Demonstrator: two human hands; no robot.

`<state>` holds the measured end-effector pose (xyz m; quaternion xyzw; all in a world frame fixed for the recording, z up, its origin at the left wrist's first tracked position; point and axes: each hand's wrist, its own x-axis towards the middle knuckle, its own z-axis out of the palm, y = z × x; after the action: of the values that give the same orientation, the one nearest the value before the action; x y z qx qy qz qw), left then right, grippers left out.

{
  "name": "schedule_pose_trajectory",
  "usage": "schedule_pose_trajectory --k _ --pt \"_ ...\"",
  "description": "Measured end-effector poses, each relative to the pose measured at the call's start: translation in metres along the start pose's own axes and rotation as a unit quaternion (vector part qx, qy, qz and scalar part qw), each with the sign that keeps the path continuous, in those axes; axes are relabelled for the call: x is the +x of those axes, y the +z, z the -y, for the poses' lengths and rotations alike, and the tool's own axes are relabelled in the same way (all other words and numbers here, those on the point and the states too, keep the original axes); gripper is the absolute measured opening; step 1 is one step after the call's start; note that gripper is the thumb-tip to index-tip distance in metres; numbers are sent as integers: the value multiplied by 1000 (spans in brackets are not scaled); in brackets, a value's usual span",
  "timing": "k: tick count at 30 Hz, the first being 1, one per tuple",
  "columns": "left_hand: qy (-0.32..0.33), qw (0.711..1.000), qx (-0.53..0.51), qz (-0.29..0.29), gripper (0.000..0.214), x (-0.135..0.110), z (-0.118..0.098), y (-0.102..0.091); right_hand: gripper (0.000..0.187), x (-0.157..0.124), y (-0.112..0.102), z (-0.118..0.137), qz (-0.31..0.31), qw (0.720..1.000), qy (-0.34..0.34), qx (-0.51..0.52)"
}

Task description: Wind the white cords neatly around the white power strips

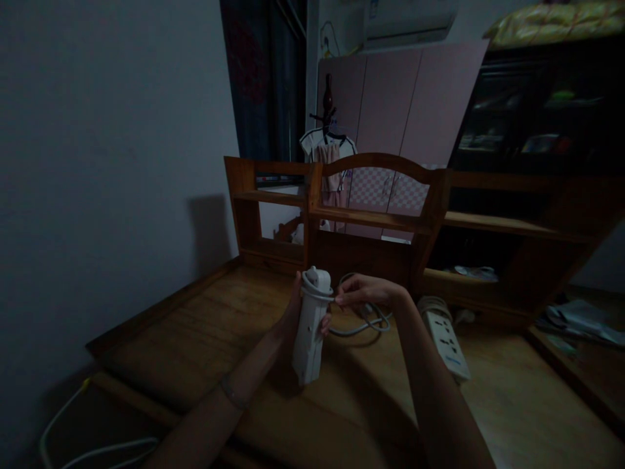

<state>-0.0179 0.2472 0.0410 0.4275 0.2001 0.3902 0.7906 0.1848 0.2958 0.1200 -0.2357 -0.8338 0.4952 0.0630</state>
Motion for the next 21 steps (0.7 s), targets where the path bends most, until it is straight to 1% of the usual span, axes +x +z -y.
schedule_pose_trajectory --k 5,9,11,16,19,21 --pt "-4 1000 18 -17 87 -2 -4 -9 44 1 1 3 -11 1000 11 -19" --pt "-12 1000 0 -9 86 -4 -6 -10 45 0 0 2 -20 999 19 -23" --pt "-8 1000 -7 -15 83 -4 -5 -6 45 -1 -1 -1 -30 999 21 -24" --pt "15 998 9 -64 71 -2 -2 9 45 -7 -9 -9 -53 997 36 -45" --pt "14 998 12 -66 69 -3 -1 15 45 -10 -12 -11 -72 995 45 -59" --pt "6 998 16 -59 69 -4 -1 19 44 -11 -14 -11 -73 994 53 -62"
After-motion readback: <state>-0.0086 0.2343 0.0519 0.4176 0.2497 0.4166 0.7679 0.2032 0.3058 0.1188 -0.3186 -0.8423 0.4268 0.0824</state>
